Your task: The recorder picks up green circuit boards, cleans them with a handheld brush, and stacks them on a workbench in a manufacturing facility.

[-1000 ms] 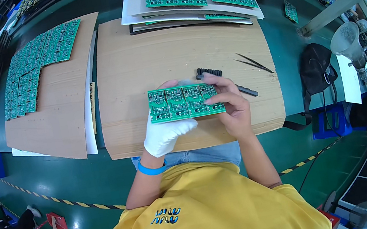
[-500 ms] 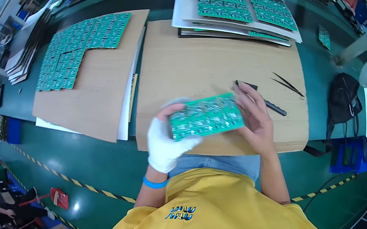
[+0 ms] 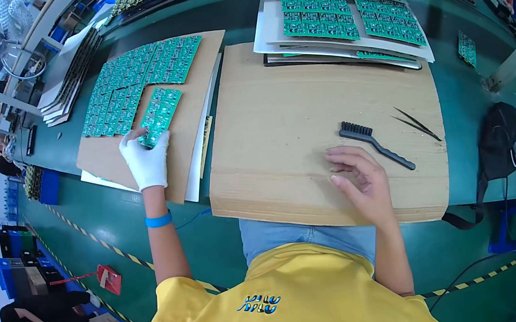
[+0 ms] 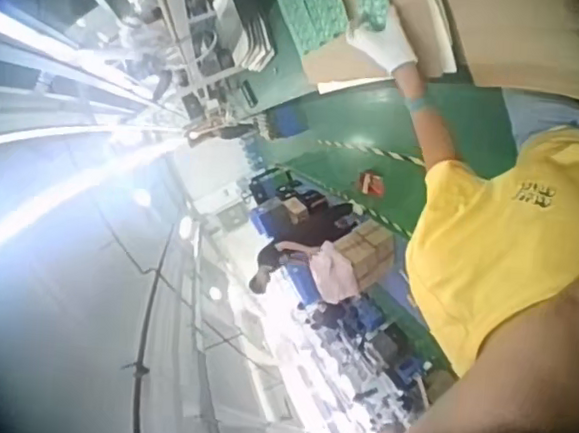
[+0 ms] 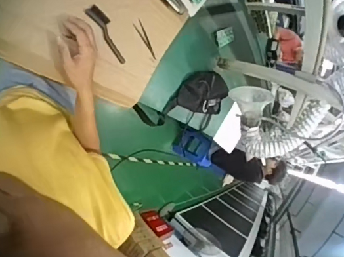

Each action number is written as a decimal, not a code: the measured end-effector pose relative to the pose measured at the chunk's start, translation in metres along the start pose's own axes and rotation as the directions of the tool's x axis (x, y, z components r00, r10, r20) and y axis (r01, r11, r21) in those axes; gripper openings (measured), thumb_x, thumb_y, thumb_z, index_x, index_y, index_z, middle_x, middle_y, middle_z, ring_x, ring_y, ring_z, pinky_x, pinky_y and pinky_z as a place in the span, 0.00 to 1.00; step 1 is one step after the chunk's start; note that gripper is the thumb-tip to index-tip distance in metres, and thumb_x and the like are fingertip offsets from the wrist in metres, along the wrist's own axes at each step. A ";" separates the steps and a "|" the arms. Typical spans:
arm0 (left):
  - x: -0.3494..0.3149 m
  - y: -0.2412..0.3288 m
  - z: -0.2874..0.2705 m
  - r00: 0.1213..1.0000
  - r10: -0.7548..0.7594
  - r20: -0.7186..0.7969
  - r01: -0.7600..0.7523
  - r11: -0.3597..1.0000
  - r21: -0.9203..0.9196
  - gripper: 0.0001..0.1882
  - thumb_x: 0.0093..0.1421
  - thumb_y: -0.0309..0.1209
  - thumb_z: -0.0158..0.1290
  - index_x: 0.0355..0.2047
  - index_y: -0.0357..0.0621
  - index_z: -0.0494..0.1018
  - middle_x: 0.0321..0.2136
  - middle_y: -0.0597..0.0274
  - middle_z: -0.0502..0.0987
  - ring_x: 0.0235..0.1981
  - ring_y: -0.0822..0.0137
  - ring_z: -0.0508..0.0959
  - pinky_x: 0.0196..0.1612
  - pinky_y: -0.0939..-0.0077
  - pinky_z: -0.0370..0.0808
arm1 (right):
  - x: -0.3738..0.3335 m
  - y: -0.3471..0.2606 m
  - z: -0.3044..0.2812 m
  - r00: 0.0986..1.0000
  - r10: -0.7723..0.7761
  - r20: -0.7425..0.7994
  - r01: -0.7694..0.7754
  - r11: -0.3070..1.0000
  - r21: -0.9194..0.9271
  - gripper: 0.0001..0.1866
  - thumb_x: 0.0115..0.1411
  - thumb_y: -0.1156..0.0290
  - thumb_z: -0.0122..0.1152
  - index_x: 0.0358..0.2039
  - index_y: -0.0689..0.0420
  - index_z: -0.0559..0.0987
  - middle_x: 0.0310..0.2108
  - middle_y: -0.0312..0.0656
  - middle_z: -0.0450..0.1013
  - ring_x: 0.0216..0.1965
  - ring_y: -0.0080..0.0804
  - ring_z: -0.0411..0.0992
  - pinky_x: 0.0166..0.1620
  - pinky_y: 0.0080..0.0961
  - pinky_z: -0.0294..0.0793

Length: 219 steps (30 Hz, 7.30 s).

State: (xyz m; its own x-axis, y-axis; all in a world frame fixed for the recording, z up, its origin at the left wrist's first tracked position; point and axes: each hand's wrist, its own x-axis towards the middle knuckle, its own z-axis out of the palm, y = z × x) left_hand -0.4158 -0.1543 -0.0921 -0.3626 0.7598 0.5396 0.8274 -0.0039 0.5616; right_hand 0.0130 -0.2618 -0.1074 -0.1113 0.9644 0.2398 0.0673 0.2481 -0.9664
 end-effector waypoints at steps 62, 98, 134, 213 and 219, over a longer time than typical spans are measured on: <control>-0.138 0.165 0.039 0.744 0.517 0.423 -0.413 0.854 -0.317 0.20 0.53 0.30 0.66 0.45 0.38 0.77 0.52 0.46 0.75 0.57 0.43 0.72 0.59 0.49 0.68 | 0.167 0.045 -0.378 0.757 0.143 -0.637 -0.260 0.961 -0.092 0.29 0.69 0.58 0.51 0.68 0.50 0.67 0.57 0.45 0.71 0.56 0.34 0.68 0.58 0.46 0.69; -0.161 0.178 0.079 0.760 0.268 0.592 0.533 0.263 -0.804 0.46 0.49 0.17 0.71 0.65 0.44 0.59 0.58 0.56 0.71 0.57 0.62 0.76 0.60 0.63 0.78 | -0.010 -0.044 0.011 0.967 -0.152 -0.205 0.038 0.880 -0.474 0.19 0.64 0.82 0.56 0.55 0.58 0.81 0.35 0.44 0.71 0.32 0.29 0.69 0.35 0.24 0.68; -0.166 0.183 0.070 0.790 0.272 0.550 0.449 0.354 -0.820 0.45 0.45 0.21 0.75 0.61 0.43 0.61 0.59 0.52 0.71 0.58 0.60 0.76 0.61 0.63 0.76 | -0.016 -0.061 0.010 0.996 -0.088 -0.003 0.060 0.708 -0.704 0.32 0.53 0.90 0.55 0.56 0.47 0.84 0.26 0.40 0.62 0.28 0.33 0.65 0.32 0.28 0.69; -0.143 0.176 0.060 0.435 0.445 0.783 0.869 0.018 -0.494 0.35 0.63 0.14 0.50 0.70 0.39 0.54 0.59 0.50 0.72 0.56 0.53 0.77 0.55 0.60 0.76 | -0.005 0.016 -0.004 0.922 0.169 -0.348 -0.055 0.948 0.314 0.13 0.71 0.72 0.57 0.52 0.64 0.70 0.37 0.39 0.77 0.34 0.19 0.75 0.32 0.19 0.76; -0.143 0.176 0.060 0.440 0.434 0.786 0.862 0.040 -0.505 0.35 0.63 0.13 0.49 0.70 0.39 0.55 0.59 0.50 0.72 0.56 0.54 0.77 0.56 0.59 0.76 | -0.005 0.017 -0.005 0.926 0.166 -0.339 -0.051 0.945 0.324 0.13 0.71 0.72 0.57 0.52 0.64 0.70 0.37 0.38 0.77 0.33 0.19 0.74 0.32 0.19 0.76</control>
State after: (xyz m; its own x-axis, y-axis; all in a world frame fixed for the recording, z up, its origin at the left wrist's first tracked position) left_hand -0.1929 -0.2244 -0.1085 0.5366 0.8437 -0.0119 -0.4962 0.3269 0.8043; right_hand 0.0198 -0.2623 -0.1248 0.2443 0.9653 0.0927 -0.2524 0.1556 -0.9550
